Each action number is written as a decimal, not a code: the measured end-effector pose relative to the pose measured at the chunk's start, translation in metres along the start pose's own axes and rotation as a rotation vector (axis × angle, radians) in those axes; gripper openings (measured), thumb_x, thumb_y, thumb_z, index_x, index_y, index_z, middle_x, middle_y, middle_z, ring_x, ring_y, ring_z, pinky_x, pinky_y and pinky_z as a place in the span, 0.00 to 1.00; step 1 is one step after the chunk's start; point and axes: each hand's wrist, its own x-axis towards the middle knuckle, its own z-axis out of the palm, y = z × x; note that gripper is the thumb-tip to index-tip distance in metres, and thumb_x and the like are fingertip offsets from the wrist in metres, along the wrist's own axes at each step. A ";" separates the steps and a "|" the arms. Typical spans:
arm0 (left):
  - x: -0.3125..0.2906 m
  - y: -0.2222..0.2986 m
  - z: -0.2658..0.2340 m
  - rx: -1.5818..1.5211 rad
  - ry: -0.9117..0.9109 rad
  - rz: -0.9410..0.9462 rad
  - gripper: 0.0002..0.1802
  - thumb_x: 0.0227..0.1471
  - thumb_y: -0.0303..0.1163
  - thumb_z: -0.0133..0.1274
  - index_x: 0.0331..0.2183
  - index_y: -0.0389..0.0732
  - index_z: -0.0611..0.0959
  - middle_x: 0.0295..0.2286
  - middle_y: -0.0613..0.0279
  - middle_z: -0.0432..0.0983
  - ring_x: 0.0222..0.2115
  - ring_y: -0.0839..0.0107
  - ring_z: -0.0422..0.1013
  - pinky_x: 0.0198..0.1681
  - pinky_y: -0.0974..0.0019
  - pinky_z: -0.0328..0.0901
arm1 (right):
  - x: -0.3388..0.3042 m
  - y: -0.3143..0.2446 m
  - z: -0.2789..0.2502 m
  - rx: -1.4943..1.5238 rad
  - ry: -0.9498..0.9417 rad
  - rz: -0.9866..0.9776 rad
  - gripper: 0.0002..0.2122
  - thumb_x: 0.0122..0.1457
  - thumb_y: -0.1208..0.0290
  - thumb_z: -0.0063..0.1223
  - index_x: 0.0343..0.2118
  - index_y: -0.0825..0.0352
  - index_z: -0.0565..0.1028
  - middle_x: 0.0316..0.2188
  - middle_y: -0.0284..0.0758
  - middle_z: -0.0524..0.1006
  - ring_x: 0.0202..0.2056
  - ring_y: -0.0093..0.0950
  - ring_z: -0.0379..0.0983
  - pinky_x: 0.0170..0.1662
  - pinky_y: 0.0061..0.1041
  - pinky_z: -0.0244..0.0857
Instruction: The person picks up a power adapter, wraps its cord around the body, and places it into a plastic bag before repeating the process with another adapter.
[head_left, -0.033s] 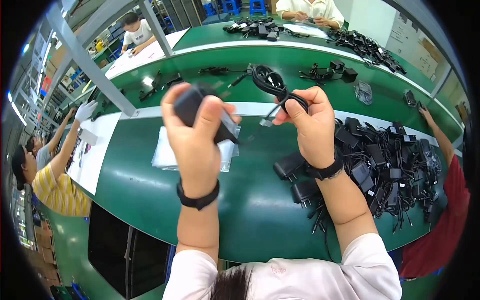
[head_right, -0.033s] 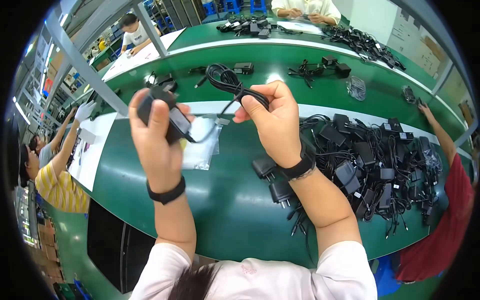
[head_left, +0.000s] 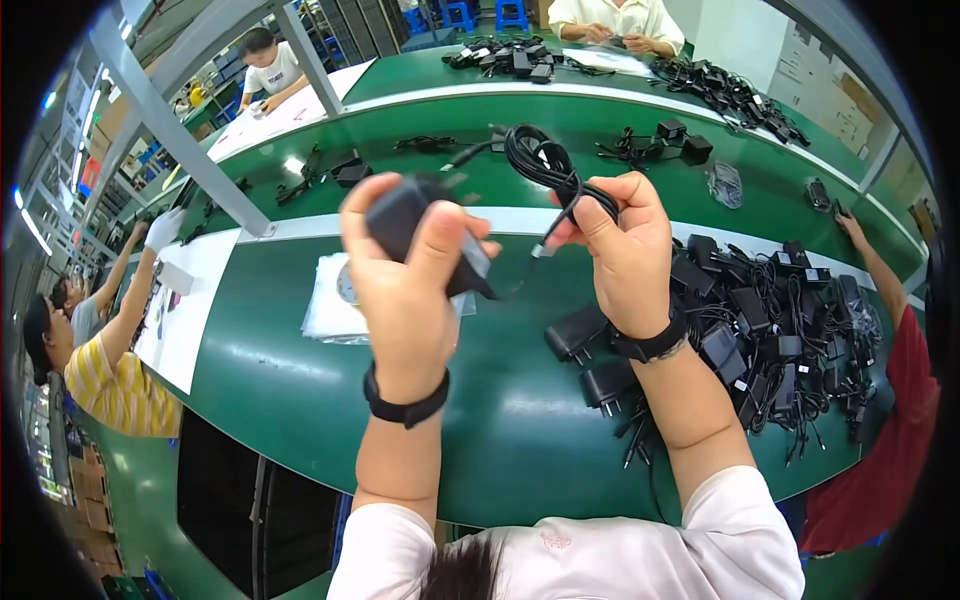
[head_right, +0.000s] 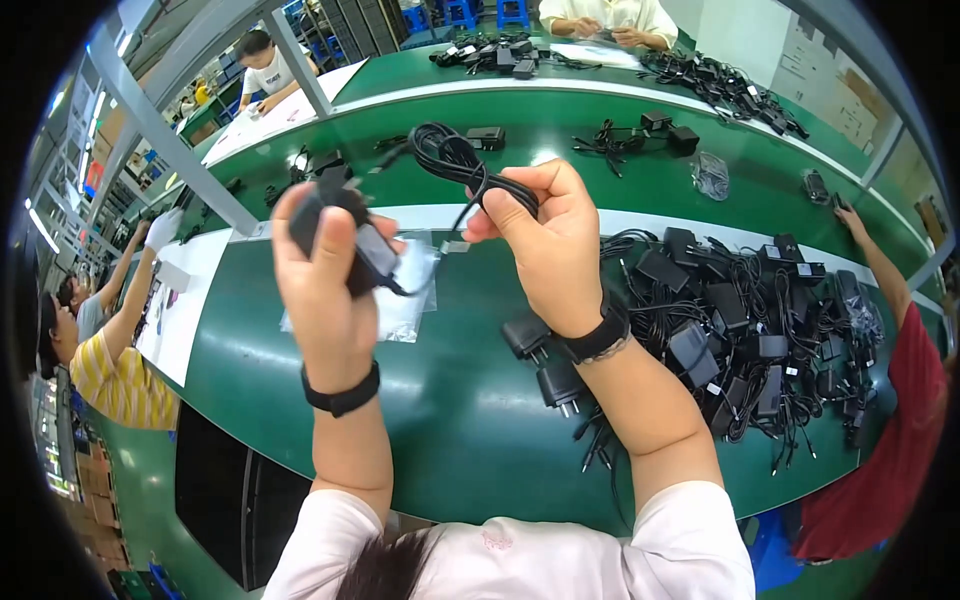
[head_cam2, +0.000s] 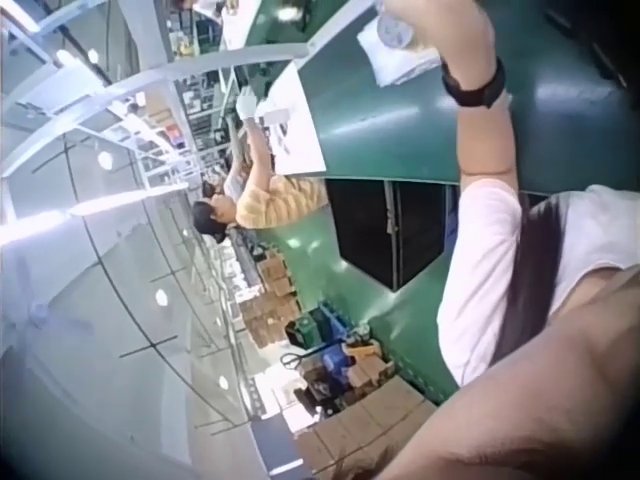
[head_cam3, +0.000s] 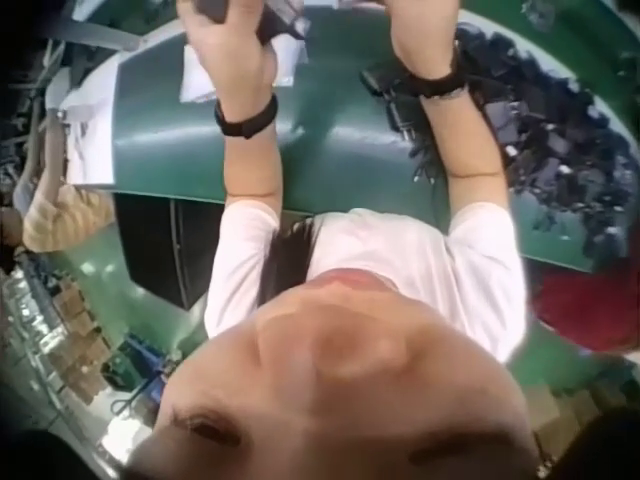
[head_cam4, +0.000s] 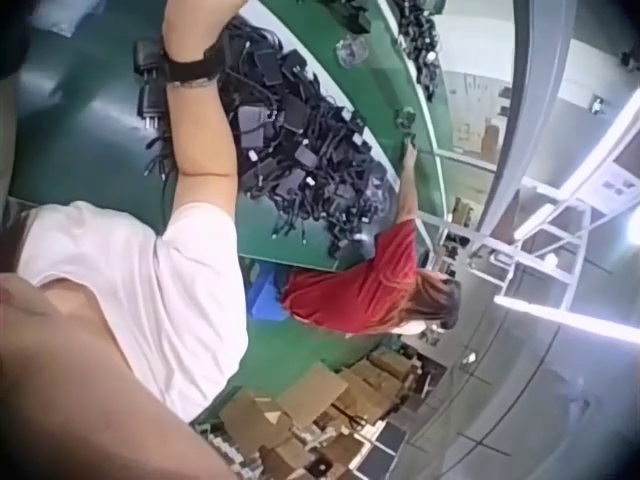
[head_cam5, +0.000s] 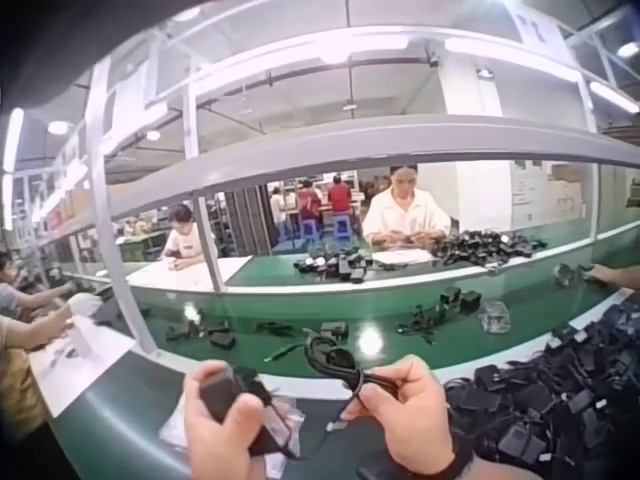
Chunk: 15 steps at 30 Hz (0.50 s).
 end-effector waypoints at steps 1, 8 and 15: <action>-0.005 -0.005 0.006 -0.021 -0.012 -0.045 0.28 0.45 0.28 0.57 0.44 0.39 0.60 0.31 0.57 0.69 0.27 0.69 0.72 0.27 0.67 0.70 | -0.001 -0.005 0.003 0.045 0.005 0.002 0.07 0.54 0.80 0.48 0.35 0.68 0.64 0.33 0.43 0.73 0.28 0.26 0.73 0.34 0.24 0.69; -0.016 -0.022 0.007 0.391 0.020 0.378 0.35 0.34 0.26 0.66 0.43 0.40 0.64 0.37 0.59 0.65 0.35 0.74 0.66 0.36 0.73 0.66 | -0.004 -0.010 0.000 -0.411 0.000 -0.330 0.08 0.47 0.85 0.55 0.31 0.70 0.70 0.35 0.37 0.73 0.37 0.22 0.69 0.39 0.19 0.64; -0.004 -0.008 0.006 0.167 -0.101 0.067 0.32 0.35 0.25 0.65 0.42 0.40 0.65 0.37 0.54 0.70 0.34 0.71 0.70 0.38 0.71 0.67 | 0.010 -0.030 -0.016 -0.158 -0.181 -0.014 0.11 0.48 0.71 0.59 0.31 0.72 0.72 0.32 0.33 0.71 0.32 0.19 0.66 0.35 0.16 0.61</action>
